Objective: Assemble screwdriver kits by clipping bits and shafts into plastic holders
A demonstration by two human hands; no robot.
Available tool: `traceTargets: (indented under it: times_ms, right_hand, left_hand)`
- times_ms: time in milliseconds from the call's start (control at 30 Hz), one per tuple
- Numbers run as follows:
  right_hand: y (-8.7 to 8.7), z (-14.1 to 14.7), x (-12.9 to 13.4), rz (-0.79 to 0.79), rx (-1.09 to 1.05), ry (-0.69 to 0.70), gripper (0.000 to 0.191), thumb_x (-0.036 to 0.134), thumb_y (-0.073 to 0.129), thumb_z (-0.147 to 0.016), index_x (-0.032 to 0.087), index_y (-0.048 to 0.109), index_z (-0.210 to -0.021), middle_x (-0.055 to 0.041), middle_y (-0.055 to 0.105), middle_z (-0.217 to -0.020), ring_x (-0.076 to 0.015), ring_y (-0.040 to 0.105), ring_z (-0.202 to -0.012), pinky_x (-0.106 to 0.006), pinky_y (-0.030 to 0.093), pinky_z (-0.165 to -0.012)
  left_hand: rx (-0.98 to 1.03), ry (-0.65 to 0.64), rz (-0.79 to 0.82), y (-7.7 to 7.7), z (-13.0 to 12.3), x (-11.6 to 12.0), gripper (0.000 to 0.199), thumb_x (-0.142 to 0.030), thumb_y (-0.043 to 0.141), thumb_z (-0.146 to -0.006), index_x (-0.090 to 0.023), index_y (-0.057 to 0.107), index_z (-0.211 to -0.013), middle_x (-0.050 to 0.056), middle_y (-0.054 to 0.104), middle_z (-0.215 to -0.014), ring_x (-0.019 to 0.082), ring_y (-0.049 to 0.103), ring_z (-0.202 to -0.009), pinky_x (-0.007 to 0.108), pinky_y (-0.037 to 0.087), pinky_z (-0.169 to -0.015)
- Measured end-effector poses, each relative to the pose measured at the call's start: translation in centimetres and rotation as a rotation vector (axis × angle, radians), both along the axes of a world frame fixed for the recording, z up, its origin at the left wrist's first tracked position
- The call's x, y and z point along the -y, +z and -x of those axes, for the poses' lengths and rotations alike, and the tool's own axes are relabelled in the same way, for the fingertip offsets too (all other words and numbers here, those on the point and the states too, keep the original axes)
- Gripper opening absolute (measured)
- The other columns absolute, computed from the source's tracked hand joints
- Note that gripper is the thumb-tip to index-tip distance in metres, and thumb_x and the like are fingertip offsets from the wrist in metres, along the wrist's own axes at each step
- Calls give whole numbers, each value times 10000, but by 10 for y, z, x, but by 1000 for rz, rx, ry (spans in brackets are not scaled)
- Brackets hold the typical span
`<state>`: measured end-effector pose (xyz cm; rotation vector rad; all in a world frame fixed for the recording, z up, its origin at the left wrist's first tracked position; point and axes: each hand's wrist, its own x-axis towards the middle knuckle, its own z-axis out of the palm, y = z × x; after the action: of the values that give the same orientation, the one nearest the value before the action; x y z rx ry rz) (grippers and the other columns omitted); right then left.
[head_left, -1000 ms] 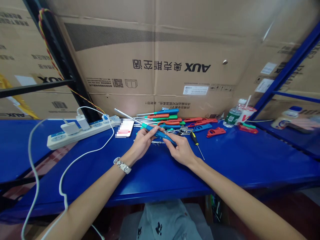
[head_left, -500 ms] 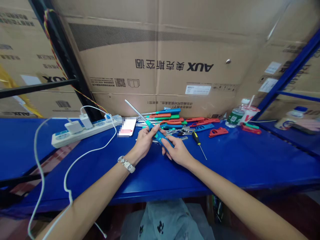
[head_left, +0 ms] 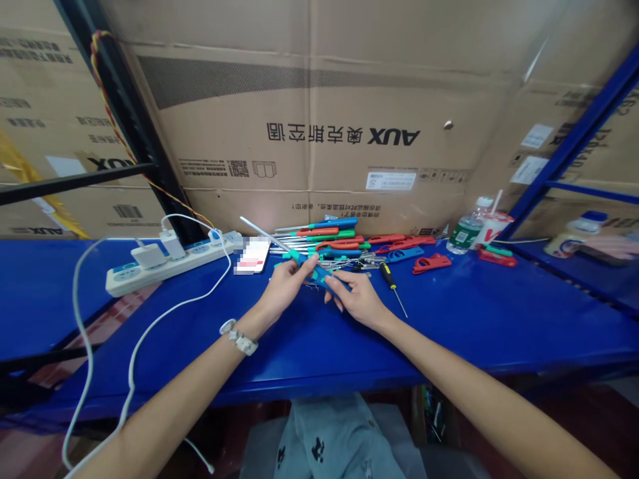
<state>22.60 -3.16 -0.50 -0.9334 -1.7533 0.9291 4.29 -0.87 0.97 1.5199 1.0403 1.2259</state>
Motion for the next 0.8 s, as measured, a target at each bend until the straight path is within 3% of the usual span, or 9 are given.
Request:
traceTargets:
  times_ms: [67,133,233,300,333,467,567,700,800]
  right_hand:
    - [-1,-1,2,-10,43,-3,472,524,541,-995,187,632,-677,19,572,-561,-95,463,-445,-244,367,-488]
    - [-2,-1,3,-2,76,-3,483,528,535,-997,193,592,-655,20,573,-544,-97,467,-439,-242,368,-491]
    - [-3,0,4,30,106,10,499,599,530,-978,209,549,-668,35,536,-474,-112,467,-416,-246,366,-484]
    - [-3,0,3,43,126,12,540,662,495,-967,216,542,-666,43,485,-430,-125,460,-403,-254,349,-474]
    - [-3,0,3,45,136,3,578,687,452,-973,217,544,-649,38,469,-420,-130,457,-404,-260,340,-472]
    - [-3,-4,7,50,220,-43,710,684,287,-1014,216,533,-539,-16,501,-455,-149,479,-459,-288,349,-515]
    - [-4,-9,10,152,288,-57,686,641,322,-1016,222,483,-497,-19,510,-463,-151,473,-464,-291,346,-524]
    - [0,-27,9,250,269,-153,672,613,283,-1026,216,553,-556,-13,542,-484,-158,519,-496,-281,377,-561]
    - [8,-54,8,120,389,-452,471,499,375,-1017,215,615,-727,-20,642,-644,-182,614,-658,-278,400,-634]
  left_hand:
    - [-309,199,-200,-1,16,16,454,-612,652,-892,-184,613,-744,30,647,-691,193,615,-672,339,510,-680]
    - [-548,355,-557,-1,31,33,311,-490,657,-930,-191,608,-856,44,669,-810,215,630,-773,353,512,-727]
    - [-946,173,-1037,2,38,47,211,-329,623,-977,-178,626,-1125,129,693,-1179,292,636,-1103,432,506,-924]
    - [-1133,38,-1193,6,33,43,238,-240,563,-1009,-156,599,-1229,152,658,-1322,307,605,-1213,465,477,-1007]
    - [-1163,32,-1233,8,28,38,203,-216,530,-1024,-146,606,-1200,147,677,-1289,297,616,-1196,456,477,-1008]
    - [-1197,-38,-1378,13,16,18,220,-148,435,-1059,-156,616,-1183,82,739,-1093,227,670,-1008,414,486,-987]
    - [-1227,-138,-1434,13,16,13,225,-143,433,-1064,-164,626,-1178,56,743,-954,199,677,-844,344,505,-797]
    - [-1235,-250,-1191,14,17,18,254,-320,446,-1091,-179,649,-1036,47,728,-873,180,669,-713,296,437,-609]
    - [-1199,-293,-932,15,10,18,316,-412,467,-1079,-191,642,-937,33,717,-834,172,649,-656,290,391,-562]
